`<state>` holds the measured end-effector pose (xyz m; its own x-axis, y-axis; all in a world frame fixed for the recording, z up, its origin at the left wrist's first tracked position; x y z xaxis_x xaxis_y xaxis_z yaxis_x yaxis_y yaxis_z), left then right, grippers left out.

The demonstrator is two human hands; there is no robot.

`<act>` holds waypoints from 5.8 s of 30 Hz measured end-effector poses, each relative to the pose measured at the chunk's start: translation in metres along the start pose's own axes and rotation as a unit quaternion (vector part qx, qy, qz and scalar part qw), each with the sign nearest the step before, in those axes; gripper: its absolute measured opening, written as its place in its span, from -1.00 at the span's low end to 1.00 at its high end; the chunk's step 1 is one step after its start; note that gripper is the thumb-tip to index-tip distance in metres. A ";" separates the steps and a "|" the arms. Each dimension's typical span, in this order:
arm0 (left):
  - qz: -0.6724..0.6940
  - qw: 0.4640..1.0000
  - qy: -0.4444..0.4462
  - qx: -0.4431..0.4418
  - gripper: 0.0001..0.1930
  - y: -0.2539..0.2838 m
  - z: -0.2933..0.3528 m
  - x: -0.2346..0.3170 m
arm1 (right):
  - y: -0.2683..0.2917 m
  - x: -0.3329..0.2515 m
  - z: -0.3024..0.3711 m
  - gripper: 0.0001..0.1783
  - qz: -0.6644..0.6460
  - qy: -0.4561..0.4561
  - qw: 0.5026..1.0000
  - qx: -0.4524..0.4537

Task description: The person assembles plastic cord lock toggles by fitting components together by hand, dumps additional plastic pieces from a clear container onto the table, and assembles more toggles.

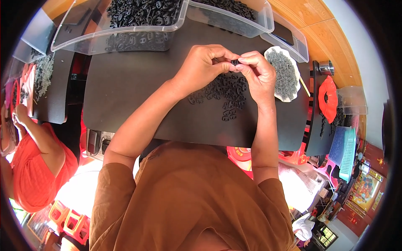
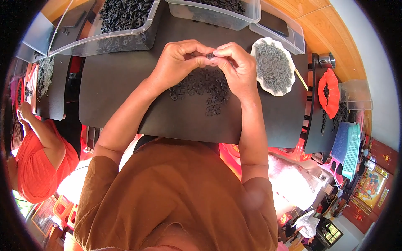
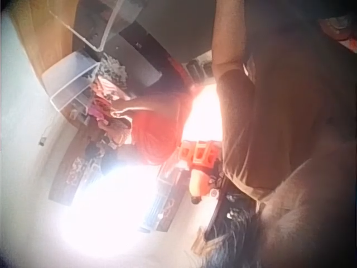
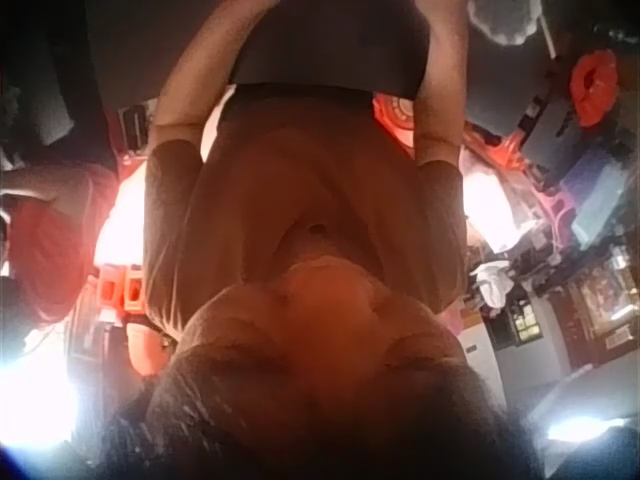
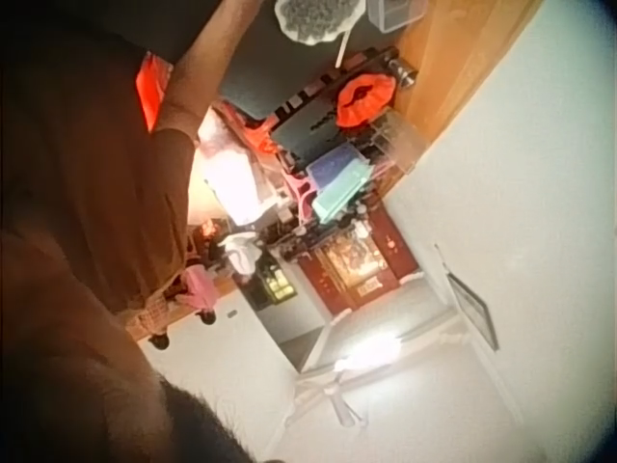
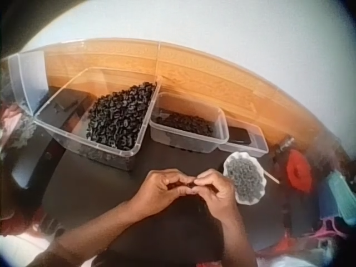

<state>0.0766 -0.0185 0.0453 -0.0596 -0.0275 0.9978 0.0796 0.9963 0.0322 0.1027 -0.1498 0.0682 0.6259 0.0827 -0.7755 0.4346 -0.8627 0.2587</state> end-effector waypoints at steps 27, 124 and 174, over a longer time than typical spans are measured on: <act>-0.332 0.927 -0.171 0.038 -0.80 -0.020 -0.001 -0.005 | 0.126 0.029 -0.003 -0.80 0.461 -0.142 0.875 -0.046; 0.175 0.978 0.111 -0.004 -0.87 -0.011 -0.016 -0.049 | 0.012 0.040 0.013 -0.82 -0.031 -0.204 0.978 0.038; -0.299 0.945 -0.134 -0.018 -0.84 -0.023 -0.028 -0.013 | 0.056 0.027 0.011 -0.90 -0.069 -0.127 0.973 0.178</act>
<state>0.1038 -0.0431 0.0328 -0.3542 -0.5577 0.7507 -0.0148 0.8060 0.5917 0.1362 -0.2011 0.0553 0.3776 0.1232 -0.9178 0.2236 -0.9739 -0.0387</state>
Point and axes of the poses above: each hand's wrist, its own z-axis away from the middle knuckle, its own y-axis out of the back of the hand, x = y × z, the point moved 8 cm from there along -z, towards the middle knuckle, and after that the axes turned 11 degrees about y, right-handed, at the moved point
